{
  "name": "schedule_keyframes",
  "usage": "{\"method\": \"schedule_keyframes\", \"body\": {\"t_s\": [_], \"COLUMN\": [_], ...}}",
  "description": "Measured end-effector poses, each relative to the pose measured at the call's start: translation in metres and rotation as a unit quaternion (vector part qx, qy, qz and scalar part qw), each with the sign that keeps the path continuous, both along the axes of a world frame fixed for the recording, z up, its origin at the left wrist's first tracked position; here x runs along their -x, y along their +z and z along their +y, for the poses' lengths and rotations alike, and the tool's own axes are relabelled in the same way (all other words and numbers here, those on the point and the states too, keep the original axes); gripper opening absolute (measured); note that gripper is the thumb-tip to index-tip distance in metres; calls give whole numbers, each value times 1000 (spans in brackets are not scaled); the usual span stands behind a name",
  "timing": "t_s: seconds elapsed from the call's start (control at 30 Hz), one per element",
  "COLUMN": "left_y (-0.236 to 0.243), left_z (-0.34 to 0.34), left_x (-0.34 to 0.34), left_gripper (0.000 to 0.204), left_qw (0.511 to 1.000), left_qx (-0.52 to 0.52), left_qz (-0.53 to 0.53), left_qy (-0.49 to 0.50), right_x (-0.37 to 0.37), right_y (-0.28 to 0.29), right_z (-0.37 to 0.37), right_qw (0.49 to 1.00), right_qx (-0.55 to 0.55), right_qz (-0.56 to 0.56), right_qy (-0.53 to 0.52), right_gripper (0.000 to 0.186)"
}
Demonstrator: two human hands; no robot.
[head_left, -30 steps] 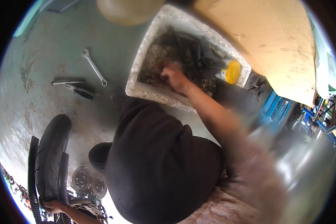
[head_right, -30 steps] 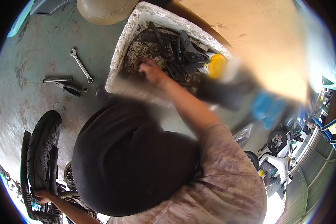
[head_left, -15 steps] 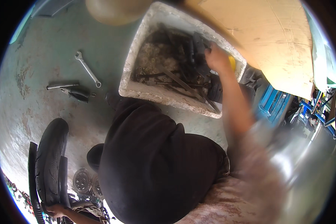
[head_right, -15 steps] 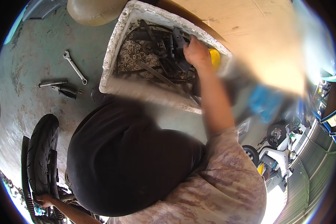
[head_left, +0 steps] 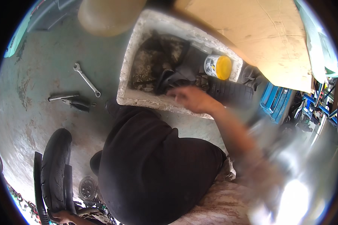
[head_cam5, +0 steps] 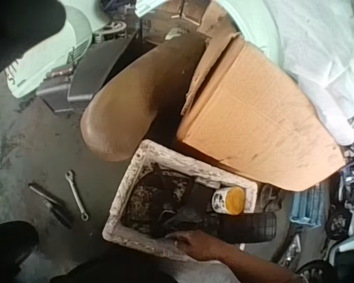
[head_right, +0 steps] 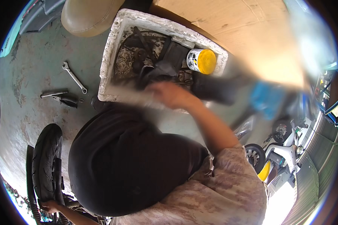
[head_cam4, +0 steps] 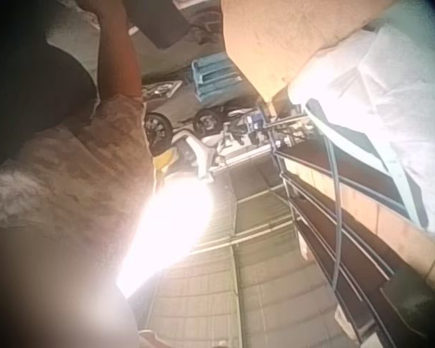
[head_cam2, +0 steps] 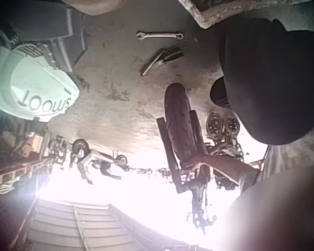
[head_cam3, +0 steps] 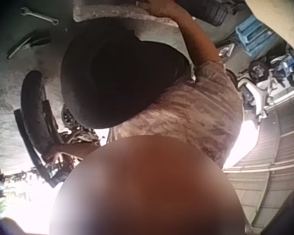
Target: The person handles a motorcycle tire, retrieves a brake disc and fasteners from a bin, and fits them onto the wheel hub.
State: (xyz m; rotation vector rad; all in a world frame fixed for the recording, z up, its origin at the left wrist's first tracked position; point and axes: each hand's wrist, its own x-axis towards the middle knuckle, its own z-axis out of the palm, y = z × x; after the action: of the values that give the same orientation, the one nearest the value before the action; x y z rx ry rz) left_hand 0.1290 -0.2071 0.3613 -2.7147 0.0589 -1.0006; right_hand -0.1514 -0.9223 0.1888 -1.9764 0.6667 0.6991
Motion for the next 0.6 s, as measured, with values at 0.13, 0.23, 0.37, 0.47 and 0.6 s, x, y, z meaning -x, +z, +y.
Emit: {"method": "schedule_keyframes", "body": {"t_s": [0.13,0.23,0.37,0.47,0.6], "left_y": [2,-6,-3,-5,-5], "left_z": [-14,-38,-35,-15,-44], "left_x": [5,4,3,0,8], "left_gripper": [42,42,43,42,40], "left_qw": [1000,1000,998,999,998], "left_qx": [8,25,67,45,52], "left_qz": [6,4,1,-5,-4], "left_qy": [3,3,19,28,39], "right_x": [11,36,28,3,-29], "right_y": [-22,-68,-87,-78,-68], "right_z": [-49,-72,-64,-39,13], "right_qw": [939,921,834,832,978], "right_qx": [229,35,-130,-178,-10], "right_qz": [68,151,69,-23,-65], "right_qy": [-247,-358,-532,-525,-196], "right_gripper": [34,22,14,21,39]}}
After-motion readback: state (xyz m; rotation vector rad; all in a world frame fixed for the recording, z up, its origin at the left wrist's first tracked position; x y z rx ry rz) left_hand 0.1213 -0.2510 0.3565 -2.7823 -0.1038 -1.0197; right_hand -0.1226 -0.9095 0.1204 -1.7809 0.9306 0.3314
